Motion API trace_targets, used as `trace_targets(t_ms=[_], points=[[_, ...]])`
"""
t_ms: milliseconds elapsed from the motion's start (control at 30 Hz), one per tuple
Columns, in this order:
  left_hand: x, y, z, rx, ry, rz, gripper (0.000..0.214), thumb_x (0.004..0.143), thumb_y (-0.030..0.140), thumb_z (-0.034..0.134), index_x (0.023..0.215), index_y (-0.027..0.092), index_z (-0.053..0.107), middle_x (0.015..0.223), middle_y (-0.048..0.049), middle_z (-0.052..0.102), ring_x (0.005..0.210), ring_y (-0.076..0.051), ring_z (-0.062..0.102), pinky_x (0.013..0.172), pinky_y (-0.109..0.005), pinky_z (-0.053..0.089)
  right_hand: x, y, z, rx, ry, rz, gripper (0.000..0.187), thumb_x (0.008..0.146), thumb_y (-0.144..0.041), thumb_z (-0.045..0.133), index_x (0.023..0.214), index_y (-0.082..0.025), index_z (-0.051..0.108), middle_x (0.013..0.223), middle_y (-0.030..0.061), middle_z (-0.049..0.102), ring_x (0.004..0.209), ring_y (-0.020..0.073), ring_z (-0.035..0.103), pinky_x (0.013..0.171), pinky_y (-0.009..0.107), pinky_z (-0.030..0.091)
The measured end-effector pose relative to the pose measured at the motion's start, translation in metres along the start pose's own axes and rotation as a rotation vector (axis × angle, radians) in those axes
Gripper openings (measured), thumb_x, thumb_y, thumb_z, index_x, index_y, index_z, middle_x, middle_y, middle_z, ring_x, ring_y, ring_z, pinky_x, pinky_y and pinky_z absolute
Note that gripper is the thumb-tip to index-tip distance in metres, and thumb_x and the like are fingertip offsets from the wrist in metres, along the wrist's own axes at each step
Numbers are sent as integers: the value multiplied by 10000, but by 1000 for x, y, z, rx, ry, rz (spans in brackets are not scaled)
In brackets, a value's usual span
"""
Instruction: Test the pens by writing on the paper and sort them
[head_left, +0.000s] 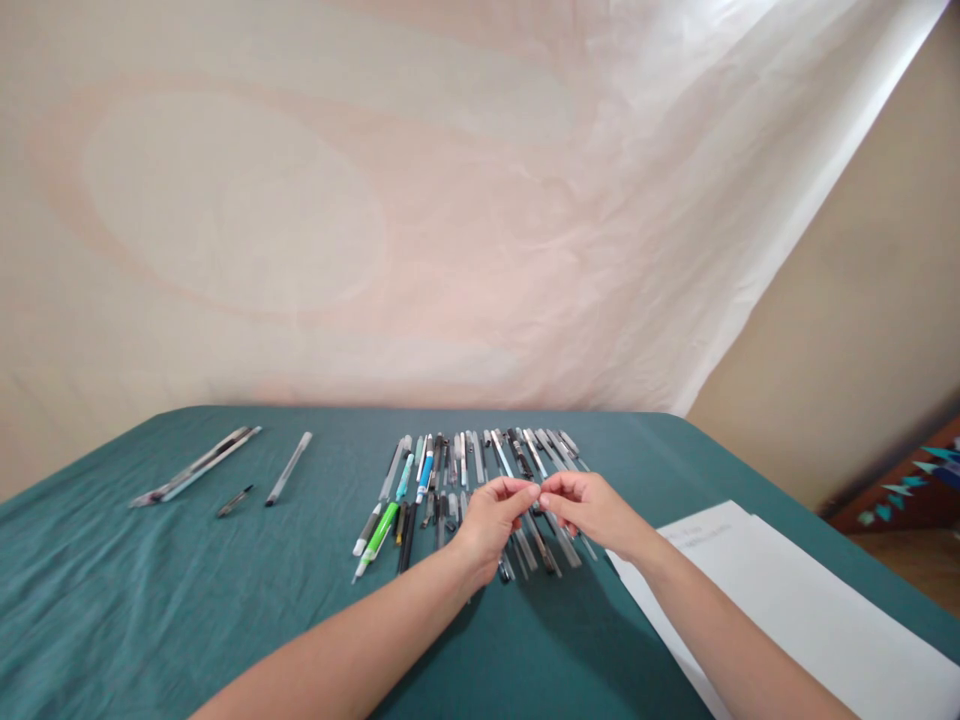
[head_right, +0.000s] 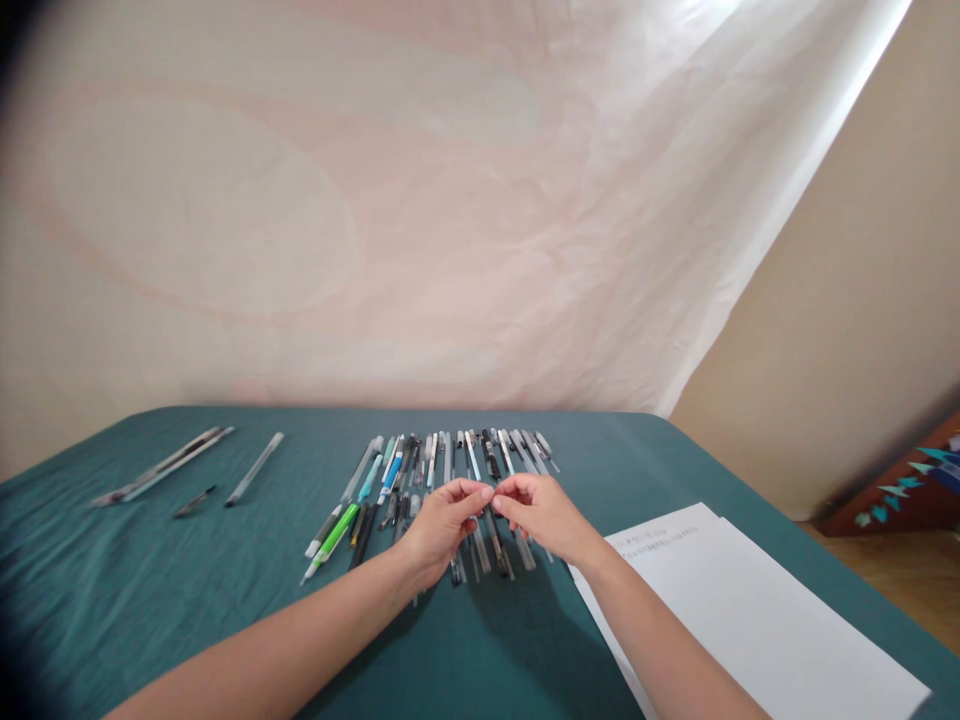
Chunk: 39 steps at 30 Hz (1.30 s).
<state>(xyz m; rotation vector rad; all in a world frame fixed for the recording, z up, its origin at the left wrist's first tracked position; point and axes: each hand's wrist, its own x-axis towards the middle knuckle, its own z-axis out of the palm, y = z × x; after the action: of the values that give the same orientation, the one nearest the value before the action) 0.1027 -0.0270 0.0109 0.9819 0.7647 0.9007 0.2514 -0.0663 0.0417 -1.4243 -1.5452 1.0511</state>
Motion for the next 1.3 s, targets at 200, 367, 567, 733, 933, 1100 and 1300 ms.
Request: trace_targets(t_ms=[200,367,567,733,933,1100,1300], points=[[0,-1,1,11,6,0,322,573,415,716,732,153,618,653,20,559,535,-55,429,507,-191,307,2,7,-5,-65,-8,16,163,753,-313,523,733,-154,555,559,-42,494,464,68,457,413,164,389],[4,-1,-1,-18,47,-7,348,607,475,671,720,155,594,629,25,523,530,-52,423,498,-177,312,9,32,-27,-298,76,179,108,695,-224,511,683,-149,589,524,-23,532,464,93,503,374,158,364],[4,0,-1,-48,51,-28,353,617,482,657,728,159,568,705,10,550,554,-52,442,499,-172,325,19,58,-36,-337,145,250,125,673,-239,530,656,-133,593,517,-2,554,449,106,527,344,155,338],[3,0,-1,-56,49,-41,360,617,496,647,735,165,567,711,10,562,552,-55,455,505,-177,329,26,70,-28,-349,246,200,169,708,-281,509,716,-138,598,598,14,597,484,110,542,408,181,374],[3,0,-1,-60,47,-58,365,632,500,632,755,162,573,731,0,568,562,-59,463,513,-178,333,30,78,-28,-394,289,151,173,696,-277,516,675,-135,612,609,20,620,528,123,544,487,203,381],[4,1,-1,-64,42,-65,360,640,490,630,775,161,574,730,0,566,564,-59,465,508,-178,331,30,78,-31,-447,271,139,177,675,-279,530,616,-137,618,569,13,601,537,130,522,493,211,351],[7,9,-4,-101,48,-73,332,652,456,636,798,164,576,729,6,565,550,-53,466,504,-179,335,31,78,-33,-495,280,144,241,698,-337,520,610,-136,620,569,16,603,537,135,511,508,223,338]])
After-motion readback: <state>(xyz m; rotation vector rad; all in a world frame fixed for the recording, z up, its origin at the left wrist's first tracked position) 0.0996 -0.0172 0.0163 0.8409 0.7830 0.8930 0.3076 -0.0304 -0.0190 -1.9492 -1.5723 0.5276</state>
